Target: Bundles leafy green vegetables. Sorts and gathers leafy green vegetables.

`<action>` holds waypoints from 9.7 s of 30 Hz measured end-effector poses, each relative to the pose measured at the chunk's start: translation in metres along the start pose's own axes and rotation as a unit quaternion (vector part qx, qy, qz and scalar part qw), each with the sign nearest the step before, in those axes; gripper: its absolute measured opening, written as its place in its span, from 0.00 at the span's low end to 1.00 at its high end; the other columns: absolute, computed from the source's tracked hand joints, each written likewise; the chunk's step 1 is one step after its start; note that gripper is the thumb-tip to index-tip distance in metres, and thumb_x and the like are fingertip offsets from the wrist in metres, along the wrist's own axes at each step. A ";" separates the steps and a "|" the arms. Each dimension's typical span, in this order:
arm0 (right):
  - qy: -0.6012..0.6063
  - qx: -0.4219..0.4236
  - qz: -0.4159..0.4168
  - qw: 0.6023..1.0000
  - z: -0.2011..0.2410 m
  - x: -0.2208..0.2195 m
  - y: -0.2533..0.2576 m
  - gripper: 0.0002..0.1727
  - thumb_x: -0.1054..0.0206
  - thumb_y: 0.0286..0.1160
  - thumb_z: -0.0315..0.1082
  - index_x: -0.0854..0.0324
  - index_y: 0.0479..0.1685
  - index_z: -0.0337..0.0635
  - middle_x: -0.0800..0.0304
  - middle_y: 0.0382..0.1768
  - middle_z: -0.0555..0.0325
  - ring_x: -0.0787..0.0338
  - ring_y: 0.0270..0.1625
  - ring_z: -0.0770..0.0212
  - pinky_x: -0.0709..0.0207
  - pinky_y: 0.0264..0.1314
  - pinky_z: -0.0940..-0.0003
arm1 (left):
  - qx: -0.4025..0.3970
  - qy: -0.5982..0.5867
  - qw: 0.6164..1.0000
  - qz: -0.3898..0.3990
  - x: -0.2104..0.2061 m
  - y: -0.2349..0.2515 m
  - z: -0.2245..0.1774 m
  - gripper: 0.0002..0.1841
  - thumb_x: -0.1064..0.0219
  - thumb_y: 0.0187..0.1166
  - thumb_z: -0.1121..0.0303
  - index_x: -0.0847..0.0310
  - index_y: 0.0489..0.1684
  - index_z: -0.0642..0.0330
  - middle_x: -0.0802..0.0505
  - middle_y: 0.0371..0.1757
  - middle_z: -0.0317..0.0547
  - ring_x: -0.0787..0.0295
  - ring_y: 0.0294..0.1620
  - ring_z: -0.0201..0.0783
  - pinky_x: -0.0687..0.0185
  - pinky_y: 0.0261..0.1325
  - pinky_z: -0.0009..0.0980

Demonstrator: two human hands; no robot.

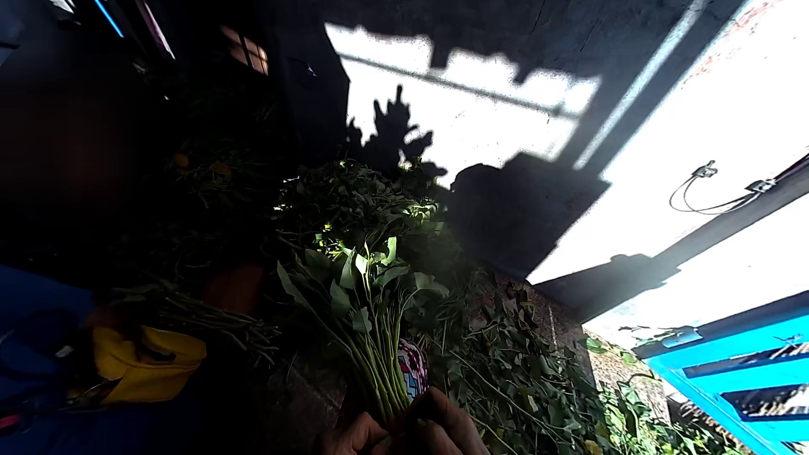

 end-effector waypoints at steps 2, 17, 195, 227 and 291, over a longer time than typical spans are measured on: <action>-0.034 0.001 -0.010 0.999 -0.001 0.001 0.000 0.12 0.49 0.84 0.28 0.22 0.48 0.32 0.14 0.33 0.55 0.14 0.35 0.67 0.19 0.39 0.68 | -0.054 0.136 0.989 -0.002 0.001 -0.002 -0.006 0.10 0.33 0.82 0.70 0.12 0.35 0.70 0.08 0.27 0.51 0.12 0.27 0.36 0.16 0.33 0.32; -0.013 -0.059 -0.022 0.998 -0.009 0.010 0.003 0.10 0.48 0.83 0.31 0.21 0.45 0.36 0.16 0.31 0.59 0.16 0.32 0.68 0.21 0.35 0.69 | -0.116 0.173 0.978 0.029 0.004 0.001 -0.006 0.10 0.31 0.82 0.68 0.11 0.37 0.67 0.12 0.35 0.55 0.13 0.39 0.44 0.15 0.45 0.36; -0.290 0.152 -0.137 0.935 -0.003 -0.022 -0.029 0.07 0.34 0.79 0.30 0.09 0.41 0.40 0.05 0.46 0.54 0.09 0.54 0.56 0.16 0.60 0.63 | -0.212 0.463 0.840 0.189 -0.007 0.038 -0.035 0.08 0.36 0.77 0.72 0.10 0.32 0.56 0.13 0.36 0.46 0.11 0.34 0.44 0.15 0.27 0.38; -0.270 0.158 -0.127 0.941 -0.011 -0.020 -0.028 0.08 0.36 0.81 0.31 0.10 0.42 0.41 0.05 0.47 0.54 0.09 0.55 0.56 0.16 0.60 0.63 | -0.292 0.484 0.796 0.215 -0.011 0.052 -0.029 0.05 0.39 0.77 0.71 0.17 0.35 0.58 0.13 0.37 0.47 0.10 0.40 0.47 0.14 0.30 0.38; -0.165 0.043 -0.176 0.969 -0.034 -0.006 -0.013 0.08 0.37 0.82 0.31 0.13 0.47 0.38 0.08 0.35 0.56 0.08 0.38 0.64 0.13 0.44 0.66 | -0.333 0.415 0.845 0.055 -0.026 0.008 -0.011 0.10 0.39 0.82 0.69 0.12 0.38 0.62 0.13 0.21 0.44 0.14 0.21 0.41 0.19 0.24 0.36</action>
Point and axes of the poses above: each hand's wrist, its own y-axis towards the middle knuckle, its own x-axis out of the back of the hand, z = x × y, the point moved 6 cm from there along y, towards the middle knuckle
